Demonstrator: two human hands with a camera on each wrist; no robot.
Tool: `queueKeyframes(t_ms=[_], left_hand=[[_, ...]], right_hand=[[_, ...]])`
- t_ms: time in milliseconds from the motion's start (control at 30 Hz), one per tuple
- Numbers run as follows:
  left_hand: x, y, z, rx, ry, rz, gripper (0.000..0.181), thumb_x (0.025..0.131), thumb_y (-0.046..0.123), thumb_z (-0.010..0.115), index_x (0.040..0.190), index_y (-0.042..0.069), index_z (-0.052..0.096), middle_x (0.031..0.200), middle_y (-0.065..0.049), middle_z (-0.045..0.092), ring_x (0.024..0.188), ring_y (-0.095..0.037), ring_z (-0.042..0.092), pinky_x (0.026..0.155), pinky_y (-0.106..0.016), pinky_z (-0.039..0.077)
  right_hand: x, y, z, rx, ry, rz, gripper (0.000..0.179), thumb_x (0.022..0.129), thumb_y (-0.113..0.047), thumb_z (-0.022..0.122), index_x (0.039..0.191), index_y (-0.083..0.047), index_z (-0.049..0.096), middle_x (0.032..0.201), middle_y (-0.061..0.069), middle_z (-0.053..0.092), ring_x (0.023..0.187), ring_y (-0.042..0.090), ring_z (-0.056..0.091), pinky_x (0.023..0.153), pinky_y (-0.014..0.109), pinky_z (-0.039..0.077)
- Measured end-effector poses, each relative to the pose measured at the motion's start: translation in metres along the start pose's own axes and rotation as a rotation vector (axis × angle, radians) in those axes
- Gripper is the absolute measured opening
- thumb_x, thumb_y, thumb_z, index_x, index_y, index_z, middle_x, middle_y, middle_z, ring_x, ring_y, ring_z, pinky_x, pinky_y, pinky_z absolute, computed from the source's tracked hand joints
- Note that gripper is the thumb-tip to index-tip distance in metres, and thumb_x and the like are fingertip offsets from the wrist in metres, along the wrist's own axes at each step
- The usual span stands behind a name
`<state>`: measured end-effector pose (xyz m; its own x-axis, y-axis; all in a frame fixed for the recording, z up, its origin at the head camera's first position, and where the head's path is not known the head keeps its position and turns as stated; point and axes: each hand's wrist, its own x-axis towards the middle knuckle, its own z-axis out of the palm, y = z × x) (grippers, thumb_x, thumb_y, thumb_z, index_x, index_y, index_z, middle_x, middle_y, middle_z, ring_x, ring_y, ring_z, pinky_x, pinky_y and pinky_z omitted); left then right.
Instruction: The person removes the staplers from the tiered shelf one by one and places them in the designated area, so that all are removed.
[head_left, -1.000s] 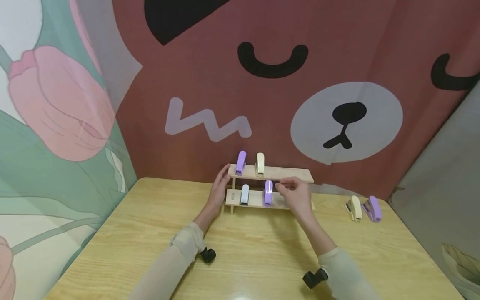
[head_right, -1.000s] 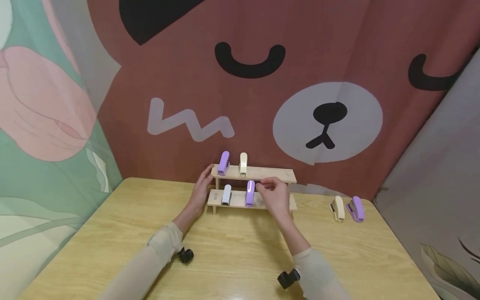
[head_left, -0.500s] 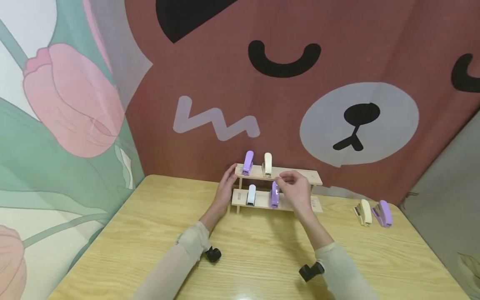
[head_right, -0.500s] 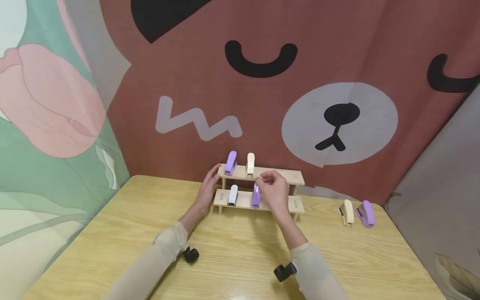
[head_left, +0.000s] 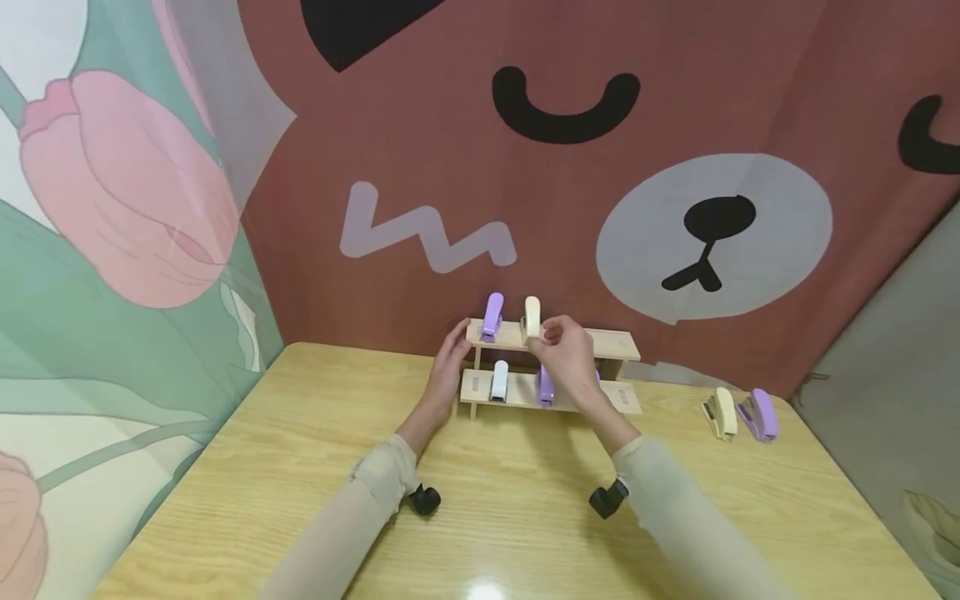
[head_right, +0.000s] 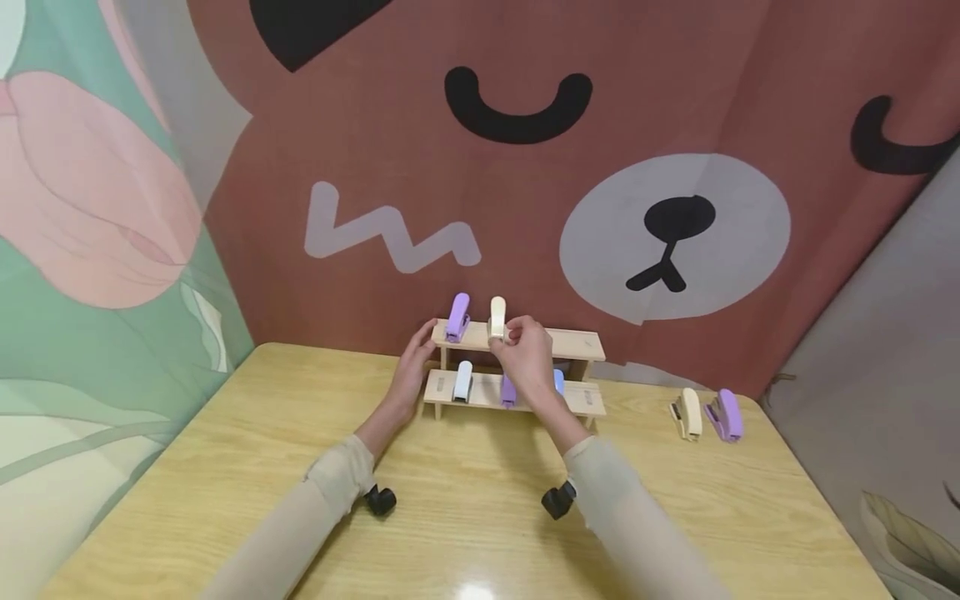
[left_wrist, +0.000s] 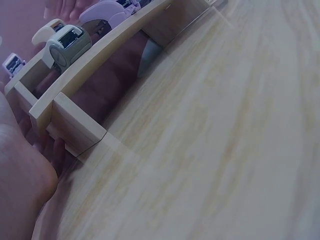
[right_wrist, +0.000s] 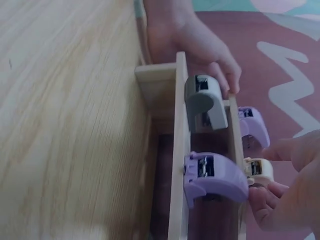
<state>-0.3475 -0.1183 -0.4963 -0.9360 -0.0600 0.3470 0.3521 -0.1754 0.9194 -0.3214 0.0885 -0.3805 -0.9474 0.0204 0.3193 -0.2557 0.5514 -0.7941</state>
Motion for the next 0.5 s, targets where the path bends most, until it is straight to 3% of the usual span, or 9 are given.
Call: queueKeyframes(t_ms=[167, 500], left_hand=[[-0.003, -0.001, -0.006, 0.016, 0.010, -0.014, 0.048, 0.108, 0.036, 0.051, 0.154, 0.026, 0.046, 0.157, 0.004, 0.041, 0.144, -0.019, 0.035, 0.117, -0.042, 0.024], [-0.005, -0.001, -0.023, 0.041, 0.054, -0.052, 0.047, 0.107, 0.041, 0.051, 0.153, 0.033, 0.047, 0.155, 0.011, 0.042, 0.144, -0.020, 0.034, 0.117, -0.048, 0.022]], right_hand=[[0.008, 0.003, 0.009, -0.017, -0.025, 0.031, 0.043, 0.085, -0.016, 0.081, 0.117, 0.007, 0.063, 0.102, 0.018, 0.066, 0.092, 0.028, 0.064, 0.082, 0.038, 0.055], [0.019, -0.001, 0.027, -0.085, -0.075, -0.008, 0.049, 0.083, -0.024, 0.085, 0.114, 0.008, 0.066, 0.094, 0.015, 0.068, 0.085, 0.028, 0.065, 0.077, 0.041, 0.054]])
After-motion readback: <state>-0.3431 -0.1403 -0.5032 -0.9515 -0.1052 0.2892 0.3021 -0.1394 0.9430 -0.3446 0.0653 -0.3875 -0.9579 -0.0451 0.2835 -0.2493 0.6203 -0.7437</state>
